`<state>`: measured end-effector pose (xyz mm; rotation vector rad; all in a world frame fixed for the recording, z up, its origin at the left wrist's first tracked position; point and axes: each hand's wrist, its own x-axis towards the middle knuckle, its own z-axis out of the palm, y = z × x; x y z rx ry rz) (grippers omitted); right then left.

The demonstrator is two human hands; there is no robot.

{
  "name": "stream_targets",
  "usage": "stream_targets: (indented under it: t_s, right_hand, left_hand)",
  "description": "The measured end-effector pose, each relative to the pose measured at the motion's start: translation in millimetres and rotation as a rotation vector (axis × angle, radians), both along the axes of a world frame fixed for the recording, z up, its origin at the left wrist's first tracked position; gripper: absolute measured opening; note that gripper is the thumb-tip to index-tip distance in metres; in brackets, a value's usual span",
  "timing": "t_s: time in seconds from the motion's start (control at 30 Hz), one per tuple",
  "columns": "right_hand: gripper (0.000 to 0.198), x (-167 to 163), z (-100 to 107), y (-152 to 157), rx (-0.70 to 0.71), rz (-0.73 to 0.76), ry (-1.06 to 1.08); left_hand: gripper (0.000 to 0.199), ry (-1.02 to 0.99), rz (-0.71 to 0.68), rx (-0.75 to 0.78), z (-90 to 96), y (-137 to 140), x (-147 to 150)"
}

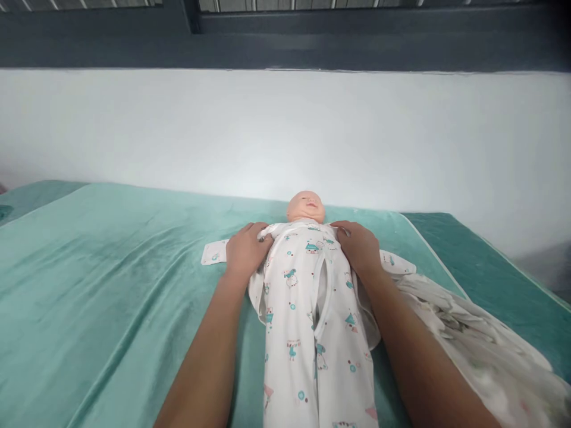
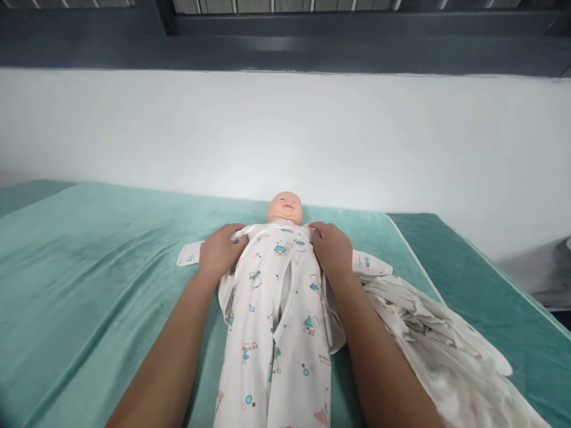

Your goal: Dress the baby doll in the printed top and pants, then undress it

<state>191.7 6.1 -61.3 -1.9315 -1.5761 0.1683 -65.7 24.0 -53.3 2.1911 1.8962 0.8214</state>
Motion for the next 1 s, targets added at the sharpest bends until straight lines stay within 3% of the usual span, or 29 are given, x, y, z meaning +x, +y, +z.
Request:
stream_targets:
  t_s: [0.23, 0.3, 0.37, 0.43, 0.5, 0.6, 0.7, 0.83, 1.0]
  right_hand:
    - [0.037, 35, -7, 21, -0.147, -0.118, 0.006]
    - [0.039, 37, -9, 16, -0.037, -0.115, 0.009]
    - [0.039, 26, -4, 6, 0.164, -0.034, 0.035]
    - [0.035, 5, 8, -4, 0.340, 0.112, 0.104]
    - [0.029, -21, 24, -13, 0.377, 0.297, 0.189]
    - [0.027, -57, 48, -18, 0.211, 0.526, 0.197]
    - [0.028, -86, 65, -13, 0.026, 0.661, -0.058]
    - [0.026, -118, 78, 5, -0.219, 0.726, -0.450]
    - [0.029, -148, 88, 27, -0.442, 0.770, -0.648]
  left_hand:
    - [0.028, 0.009, 0.276, -0.128, 0.9, 6, -15]
    - [0.027, -0.002, 0.299, -0.156, 1.3, 7, -17]
    - [0.028, -0.012, 0.293, -0.177, 1.4, 7, -18]
    - [0.027, -0.010, 0.294, -0.200, 1.3, 7, -18]
    - [0.028, 0.009, 0.296, -0.211, 1.0, 6, -17]
    - [0.031, 0.050, 0.284, -0.201, 0.7, 5, -16]
    - [0.032, 0.078, 0.274, -0.189, 1.8, 3, -14]
    - [0.034, 0.112, 0.227, -0.157, 4.0, 0, -13]
    - [0.034, 0.137, 0.214, -0.170, 3.9, -1, -13]
